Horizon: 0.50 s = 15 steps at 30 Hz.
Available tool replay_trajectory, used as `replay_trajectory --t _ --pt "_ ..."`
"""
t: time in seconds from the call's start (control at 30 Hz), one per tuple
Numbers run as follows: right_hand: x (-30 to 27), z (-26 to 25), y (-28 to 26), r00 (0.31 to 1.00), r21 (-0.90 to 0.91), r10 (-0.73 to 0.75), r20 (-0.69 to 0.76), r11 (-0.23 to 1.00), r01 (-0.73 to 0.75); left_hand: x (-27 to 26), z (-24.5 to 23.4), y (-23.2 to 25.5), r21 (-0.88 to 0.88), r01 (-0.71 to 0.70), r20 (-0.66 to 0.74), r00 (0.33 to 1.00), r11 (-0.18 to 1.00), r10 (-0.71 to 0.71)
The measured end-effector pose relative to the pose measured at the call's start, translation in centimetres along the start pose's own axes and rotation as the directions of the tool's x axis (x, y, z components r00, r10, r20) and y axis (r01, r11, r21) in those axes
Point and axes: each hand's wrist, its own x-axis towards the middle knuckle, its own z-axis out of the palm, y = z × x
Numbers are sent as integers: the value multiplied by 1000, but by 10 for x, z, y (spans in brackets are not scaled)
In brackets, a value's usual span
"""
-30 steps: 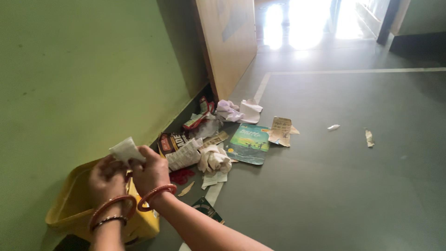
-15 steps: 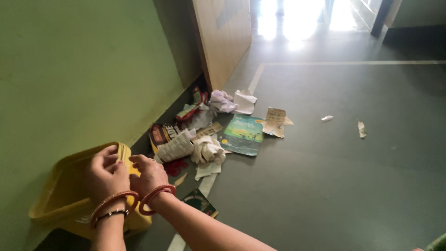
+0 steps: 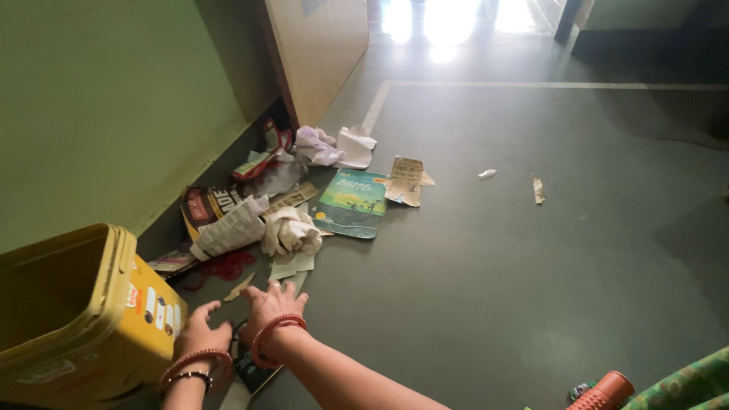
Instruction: The person picks up various pieces of trash, including paper, plastic wrappers, and a book, from the floor and places them into a yellow bucket.
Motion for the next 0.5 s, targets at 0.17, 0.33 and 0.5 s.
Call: replay_trajectory --t 0.17,0.33,0.5 --pt "-16 17 23 991 -118 -10 131 993 26 18 57 -52 63 64 119 990 996 -71" --pt "-21 38 35 989 -206 -146 6 968 144 12 75 -49 97 18 160 986 995 -33" --pt "-22 37 32 994 -151 -110 -4 983 108 -6 59 -15 104 83 84 992 991 -92"
